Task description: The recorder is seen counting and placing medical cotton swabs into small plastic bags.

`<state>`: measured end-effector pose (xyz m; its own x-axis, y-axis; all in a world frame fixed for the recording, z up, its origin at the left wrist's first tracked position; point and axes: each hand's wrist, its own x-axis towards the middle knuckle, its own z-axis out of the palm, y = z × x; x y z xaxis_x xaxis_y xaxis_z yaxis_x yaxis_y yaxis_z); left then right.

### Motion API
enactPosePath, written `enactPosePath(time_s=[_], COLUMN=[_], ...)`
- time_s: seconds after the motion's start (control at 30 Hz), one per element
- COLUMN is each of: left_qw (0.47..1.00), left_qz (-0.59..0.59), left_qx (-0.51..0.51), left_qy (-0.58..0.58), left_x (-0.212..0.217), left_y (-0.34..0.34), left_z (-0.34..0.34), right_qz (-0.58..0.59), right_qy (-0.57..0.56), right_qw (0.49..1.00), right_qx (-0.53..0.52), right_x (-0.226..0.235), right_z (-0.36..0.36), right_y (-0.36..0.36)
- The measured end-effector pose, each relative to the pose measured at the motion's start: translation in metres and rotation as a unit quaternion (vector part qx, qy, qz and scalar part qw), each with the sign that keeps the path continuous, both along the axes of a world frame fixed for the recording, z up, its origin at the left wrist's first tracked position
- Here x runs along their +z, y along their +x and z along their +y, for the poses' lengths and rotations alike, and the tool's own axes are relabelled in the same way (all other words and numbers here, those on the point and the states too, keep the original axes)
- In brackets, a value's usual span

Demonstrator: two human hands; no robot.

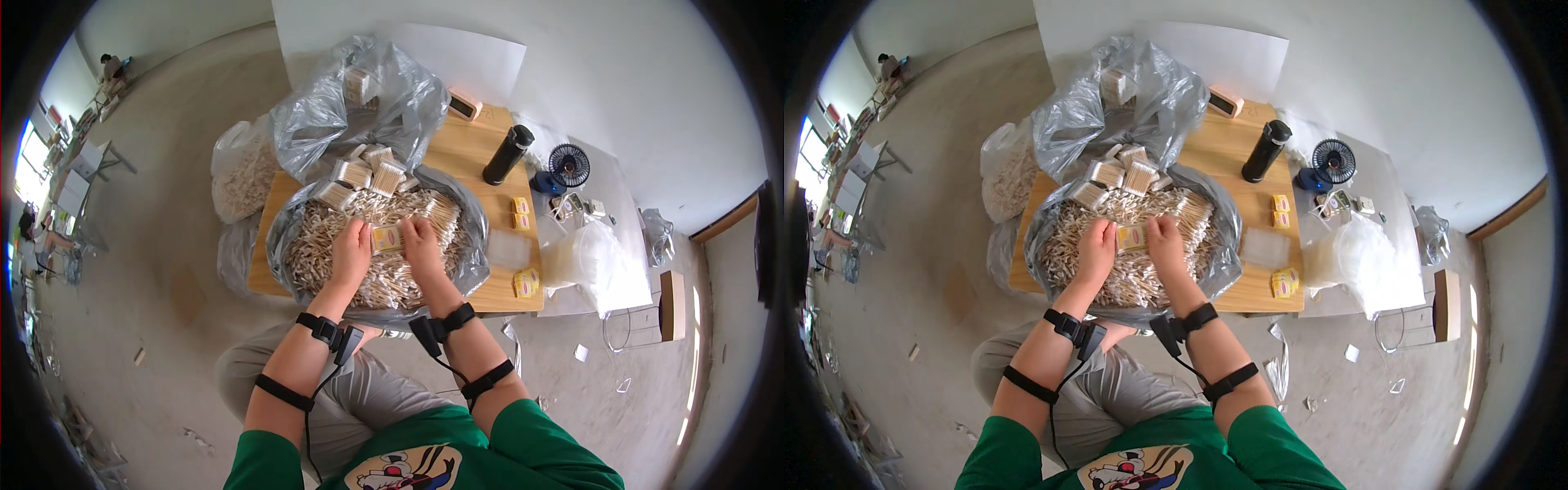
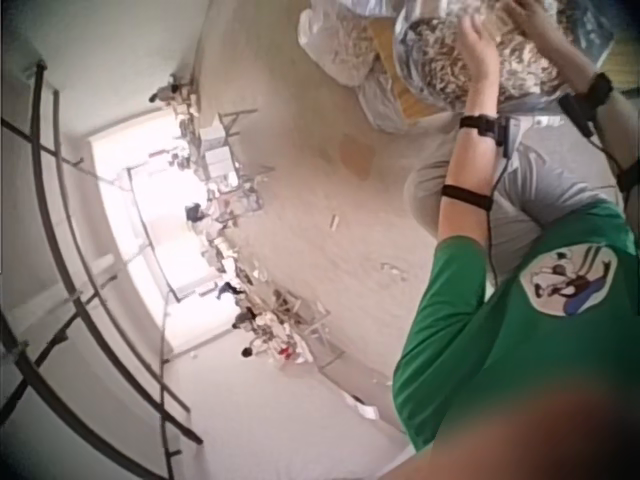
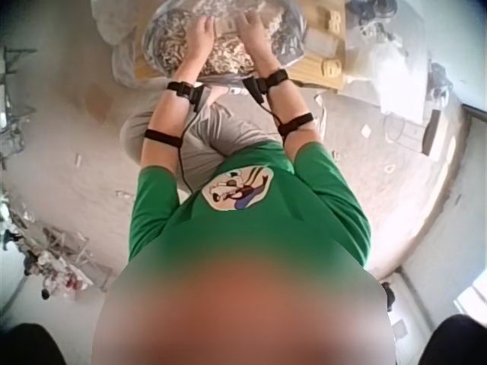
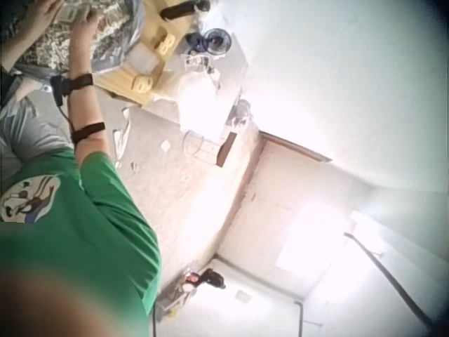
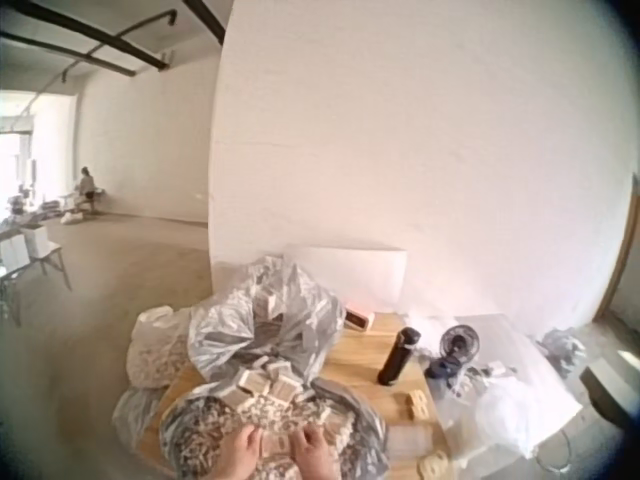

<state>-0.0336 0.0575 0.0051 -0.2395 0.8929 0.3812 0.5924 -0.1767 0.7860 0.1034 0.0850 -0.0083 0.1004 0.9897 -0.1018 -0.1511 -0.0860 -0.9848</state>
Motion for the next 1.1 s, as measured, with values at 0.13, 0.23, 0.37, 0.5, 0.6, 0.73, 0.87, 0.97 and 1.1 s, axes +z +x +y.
enactPosePath(time_s=[0.13,0.23,0.37,0.5,0.6,0.73,0.87,0.97,1.1], left_qw=[1.0,0.998,0.999,0.999,0.998,0.995,0.997,0.997,0.994], left_qz=[0.003,-0.036,-0.013,-0.032,-0.048,-0.06,-0.006,0.032,-0.004], left_qx=[0.011,-0.008,0.011,0.01,0.008,0.031,0.066,0.066,0.093], left_qy=[-0.003,-0.049,-0.031,-0.038,-0.037,-0.079,-0.048,-0.007,-0.062], left_x=[-0.012,0.0,-0.004,-0.003,0.001,0.003,0.012,0.005,0.007], left_y=[-0.009,-0.003,0.003,0.0,0.003,0.0,0.013,0.013,0.013], left_z=[-0.007,-0.004,-0.004,-0.01,-0.009,-0.011,-0.016,-0.011,-0.006], right_qz=[-0.183,-0.1,-0.141,-0.078,-0.029,-0.074,-0.213,-0.152,-0.127], right_qy=[0.066,0.041,0.036,-0.019,0.041,0.03,0.089,0.079,0.009], right_qw=[0.981,0.992,0.989,0.994,0.999,0.997,0.973,0.985,0.992], right_qx=[0.029,0.065,-0.014,0.071,0.006,0.007,-0.017,0.016,0.006], right_x=[0.006,-0.003,-0.013,-0.011,-0.02,-0.022,-0.021,-0.015,-0.031], right_z=[-0.009,-0.002,0.001,-0.005,0.004,0.006,-0.002,-0.005,0.011], right_y=[-0.02,-0.007,-0.014,-0.011,-0.002,-0.002,-0.01,-0.007,0.022])
